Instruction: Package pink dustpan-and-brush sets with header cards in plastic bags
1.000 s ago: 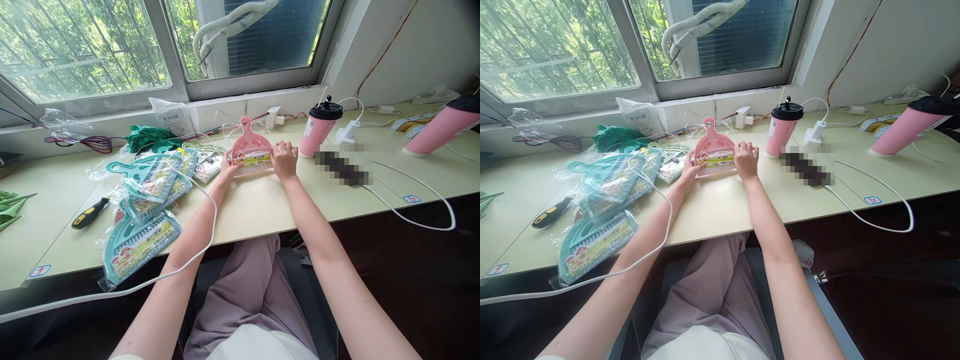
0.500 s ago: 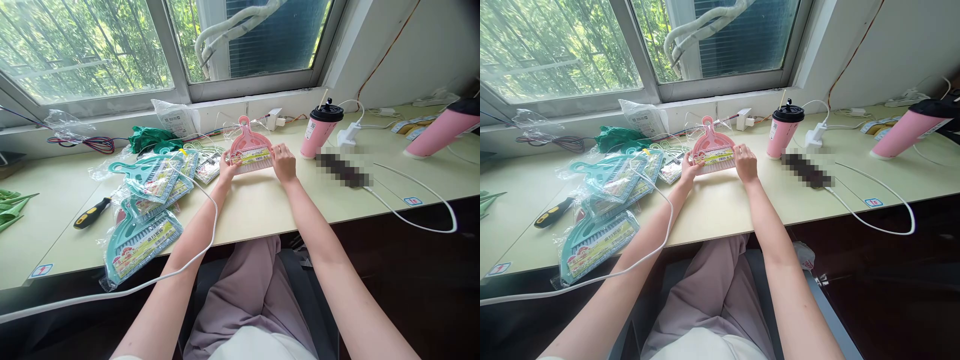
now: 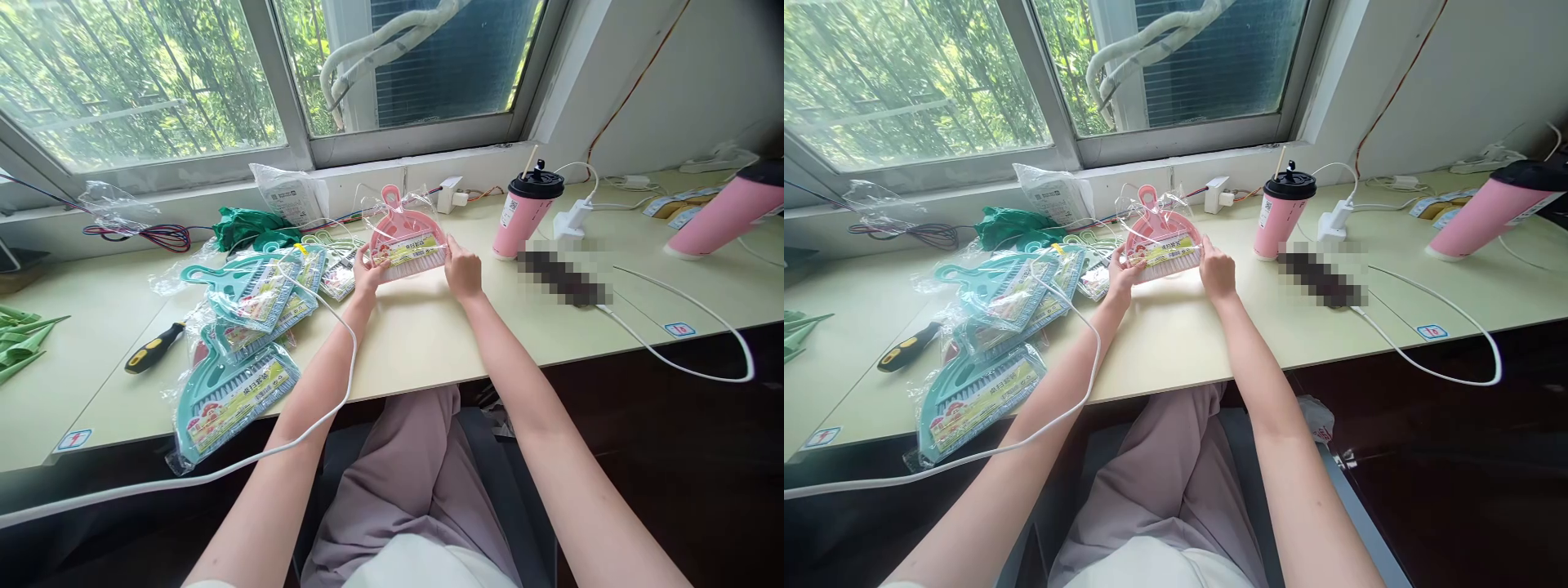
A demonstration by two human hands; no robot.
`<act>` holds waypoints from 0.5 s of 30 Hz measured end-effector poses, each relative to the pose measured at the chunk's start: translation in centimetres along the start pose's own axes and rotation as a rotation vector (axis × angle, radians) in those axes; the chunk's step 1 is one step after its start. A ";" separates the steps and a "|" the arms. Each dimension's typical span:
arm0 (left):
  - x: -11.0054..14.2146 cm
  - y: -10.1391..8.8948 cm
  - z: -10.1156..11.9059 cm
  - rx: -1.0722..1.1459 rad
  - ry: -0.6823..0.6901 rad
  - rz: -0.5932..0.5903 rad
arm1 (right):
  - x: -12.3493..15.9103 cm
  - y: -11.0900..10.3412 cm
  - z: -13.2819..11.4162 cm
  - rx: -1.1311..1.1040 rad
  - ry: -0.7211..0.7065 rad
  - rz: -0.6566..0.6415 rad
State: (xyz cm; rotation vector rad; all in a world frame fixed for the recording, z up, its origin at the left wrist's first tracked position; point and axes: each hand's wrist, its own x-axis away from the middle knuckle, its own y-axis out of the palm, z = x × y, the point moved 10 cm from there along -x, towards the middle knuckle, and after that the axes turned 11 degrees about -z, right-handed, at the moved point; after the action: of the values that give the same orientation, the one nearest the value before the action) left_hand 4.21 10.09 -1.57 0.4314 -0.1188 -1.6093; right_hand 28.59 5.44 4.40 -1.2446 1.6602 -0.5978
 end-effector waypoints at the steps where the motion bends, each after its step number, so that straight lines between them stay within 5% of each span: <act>1: 0.0 -0.1 0.1 0.008 0.005 0.002 | 0.0 -0.1 0.2 -0.055 0.013 0.021; 5: 0.0 0.0 1.0 0.004 0.057 -0.026 | -0.2 0.9 2.4 -0.459 0.176 0.032; 10: 0.2 0.0 1.8 -0.035 0.074 -0.016 | 0.7 5.7 2.4 -1.057 0.436 -0.273; 15: 0.2 -0.3 2.1 -0.049 0.104 0.013 | 2.2 7.2 -0.1 -1.352 0.476 -0.516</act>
State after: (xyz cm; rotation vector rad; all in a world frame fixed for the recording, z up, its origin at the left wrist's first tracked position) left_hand 3.24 9.54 0.24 0.4748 -0.0034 -1.5706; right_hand 25.06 6.01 -2.28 -2.7019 2.2083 0.0667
